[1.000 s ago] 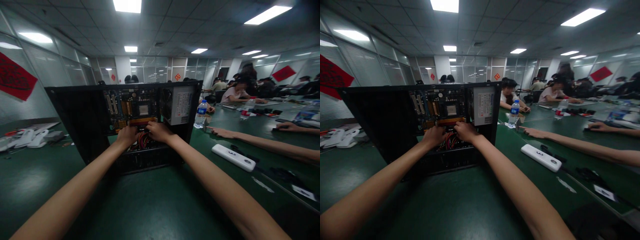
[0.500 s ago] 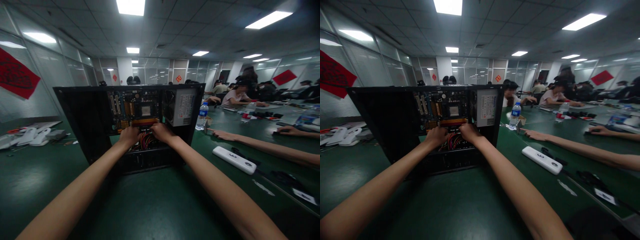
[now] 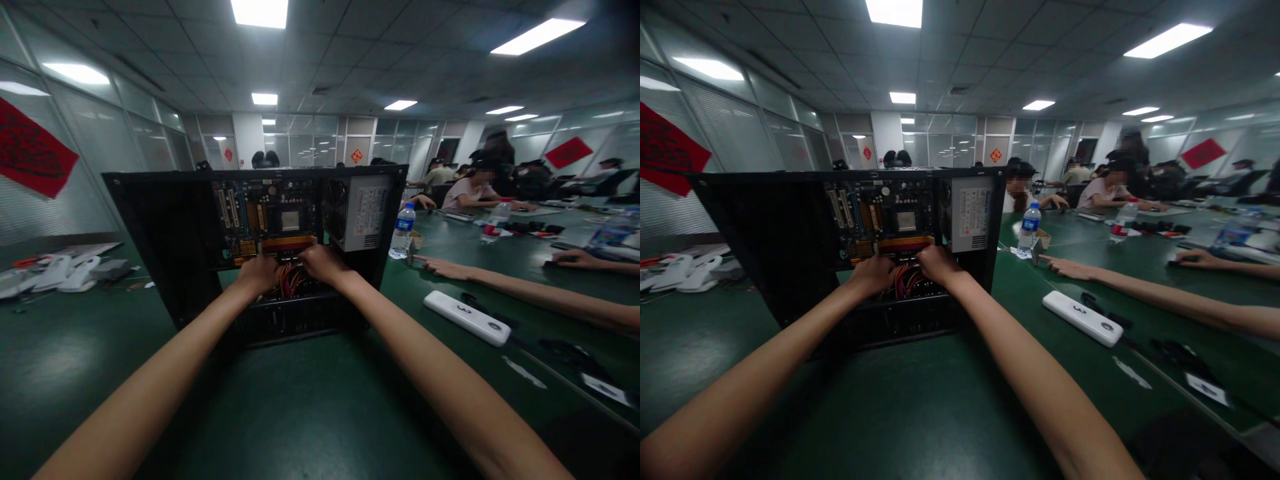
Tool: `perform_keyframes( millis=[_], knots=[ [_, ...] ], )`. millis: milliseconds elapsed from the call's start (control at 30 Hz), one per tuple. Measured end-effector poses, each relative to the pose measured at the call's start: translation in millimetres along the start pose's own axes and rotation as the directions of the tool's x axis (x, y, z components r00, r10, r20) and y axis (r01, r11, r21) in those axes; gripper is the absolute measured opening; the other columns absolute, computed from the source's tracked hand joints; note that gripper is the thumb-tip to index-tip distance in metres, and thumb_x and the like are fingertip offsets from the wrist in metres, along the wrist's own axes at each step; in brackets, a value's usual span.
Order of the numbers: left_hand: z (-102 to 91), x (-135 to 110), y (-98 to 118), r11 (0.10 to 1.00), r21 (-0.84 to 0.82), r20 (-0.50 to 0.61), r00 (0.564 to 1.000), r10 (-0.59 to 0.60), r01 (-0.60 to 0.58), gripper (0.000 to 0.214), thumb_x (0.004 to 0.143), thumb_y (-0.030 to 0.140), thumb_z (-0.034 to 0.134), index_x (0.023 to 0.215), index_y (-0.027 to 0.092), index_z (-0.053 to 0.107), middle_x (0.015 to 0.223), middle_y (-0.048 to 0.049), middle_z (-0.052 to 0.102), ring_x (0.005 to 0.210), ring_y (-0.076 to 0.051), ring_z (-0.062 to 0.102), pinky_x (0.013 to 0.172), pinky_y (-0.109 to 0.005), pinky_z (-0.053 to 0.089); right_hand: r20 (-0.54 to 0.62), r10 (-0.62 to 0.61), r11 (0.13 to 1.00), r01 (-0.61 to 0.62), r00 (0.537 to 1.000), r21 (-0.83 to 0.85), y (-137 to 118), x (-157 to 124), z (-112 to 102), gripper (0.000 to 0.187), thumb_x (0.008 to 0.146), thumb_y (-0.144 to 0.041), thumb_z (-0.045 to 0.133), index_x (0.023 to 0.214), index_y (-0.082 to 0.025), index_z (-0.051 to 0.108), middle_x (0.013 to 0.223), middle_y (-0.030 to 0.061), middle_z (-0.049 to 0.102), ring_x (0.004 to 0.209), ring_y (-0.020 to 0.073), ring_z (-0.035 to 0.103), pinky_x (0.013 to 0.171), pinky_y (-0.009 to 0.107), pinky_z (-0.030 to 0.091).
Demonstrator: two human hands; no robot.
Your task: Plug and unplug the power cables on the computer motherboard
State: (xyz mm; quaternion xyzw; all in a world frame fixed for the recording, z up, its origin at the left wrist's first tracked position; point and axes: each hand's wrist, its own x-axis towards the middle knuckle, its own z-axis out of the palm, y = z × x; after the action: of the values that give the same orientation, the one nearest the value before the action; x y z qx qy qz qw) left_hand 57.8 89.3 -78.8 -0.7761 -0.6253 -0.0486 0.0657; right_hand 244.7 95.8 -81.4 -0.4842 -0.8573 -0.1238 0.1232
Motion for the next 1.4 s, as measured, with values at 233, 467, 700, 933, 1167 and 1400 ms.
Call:
perform_keyframes(
  millis=[233, 467, 700, 933, 1167, 1400],
  knots=[
    [0.4, 1, 1, 1.0, 0.011, 0.014, 1.0, -0.011, 0.011, 0.06, 0.094, 0.055, 0.028, 0.102, 0.017, 0.074, 0.106, -0.0192, 0.072, 0.099, -0.034, 0.069, 0.082, -0.042, 0.054, 0.007, 0.009, 1.0, -0.009, 1.0, -0.001, -1, 1, 0, 0.031, 0.095, -0.016, 0.042, 0.102, -0.015, 0.073, 0.106, 0.0156, 0.071, 0.104, 0.0261, 0.066, 0.086, 0.033, 0.049],
    [-2.8, -1, 4, 1.0, -0.007, 0.028, 1.0, -0.01, 0.01, 0.058, 0.096, 0.051, 0.027, 0.105, 0.017, 0.073, 0.11, -0.0192, 0.072, 0.101, -0.035, 0.068, 0.082, -0.043, 0.054, 0.01, 0.056, 0.998, -0.056, 0.998, -0.007, -4, 0, -1, 0.031, 0.094, -0.018, 0.043, 0.101, -0.016, 0.073, 0.102, 0.0158, 0.071, 0.097, 0.0279, 0.068, 0.08, 0.034, 0.051],
    [-0.7, 2, 3, 1.0, -0.003, 0.015, 1.0, 0.0, 0.0, 0.058, 0.095, 0.051, 0.027, 0.104, 0.016, 0.073, 0.109, -0.0193, 0.072, 0.102, -0.035, 0.068, 0.082, -0.042, 0.053, 0.016, 0.071, 0.997, -0.07, 0.997, -0.022, -5, 0, -4, 0.031, 0.091, -0.014, 0.045, 0.102, -0.016, 0.074, 0.102, 0.0168, 0.071, 0.099, 0.028, 0.068, 0.08, 0.033, 0.05],
    [-5.1, -4, 1, 1.0, 0.004, 0.003, 1.0, 0.004, -0.004, 0.053, 0.094, 0.05, 0.033, 0.099, 0.02, 0.076, 0.101, -0.0154, 0.075, 0.097, -0.03, 0.07, 0.08, -0.036, 0.054, -0.01, 0.042, 0.995, -0.041, 0.999, 0.095, 2, 3, 0, 0.031, 0.094, -0.017, 0.045, 0.102, -0.016, 0.075, 0.101, 0.0138, 0.073, 0.097, 0.0234, 0.068, 0.081, 0.029, 0.048],
    [-10.3, -9, -5, 0.997, 0.037, -0.106, 0.992, -0.066, 0.07, 0.05, 0.095, 0.043, 0.031, 0.096, 0.023, 0.077, 0.099, -0.0141, 0.076, 0.094, -0.028, 0.071, 0.076, -0.033, 0.053, -0.054, 0.007, 0.962, 0.008, 0.998, 0.273, 8, -1, 2, 0.029, 0.093, -0.017, 0.049, 0.108, -0.017, 0.074, 0.108, 0.0085, 0.073, 0.103, 0.0189, 0.067, 0.087, 0.027, 0.045],
    [-15.9, -23, -7, 0.998, 0.047, -0.216, 0.976, -0.028, 0.039, 0.055, 0.098, 0.047, 0.025, 0.1, 0.026, 0.076, 0.095, -0.012, 0.076, 0.093, -0.028, 0.071, 0.077, -0.035, 0.051, 0.028, 0.027, 0.973, -0.033, 0.999, 0.227, -2, -11, -7, 0.03, 0.097, -0.028, 0.049, 0.114, -0.015, 0.07, 0.111, 0.0131, 0.071, 0.105, 0.0226, 0.067, 0.084, 0.027, 0.047]
  ],
)
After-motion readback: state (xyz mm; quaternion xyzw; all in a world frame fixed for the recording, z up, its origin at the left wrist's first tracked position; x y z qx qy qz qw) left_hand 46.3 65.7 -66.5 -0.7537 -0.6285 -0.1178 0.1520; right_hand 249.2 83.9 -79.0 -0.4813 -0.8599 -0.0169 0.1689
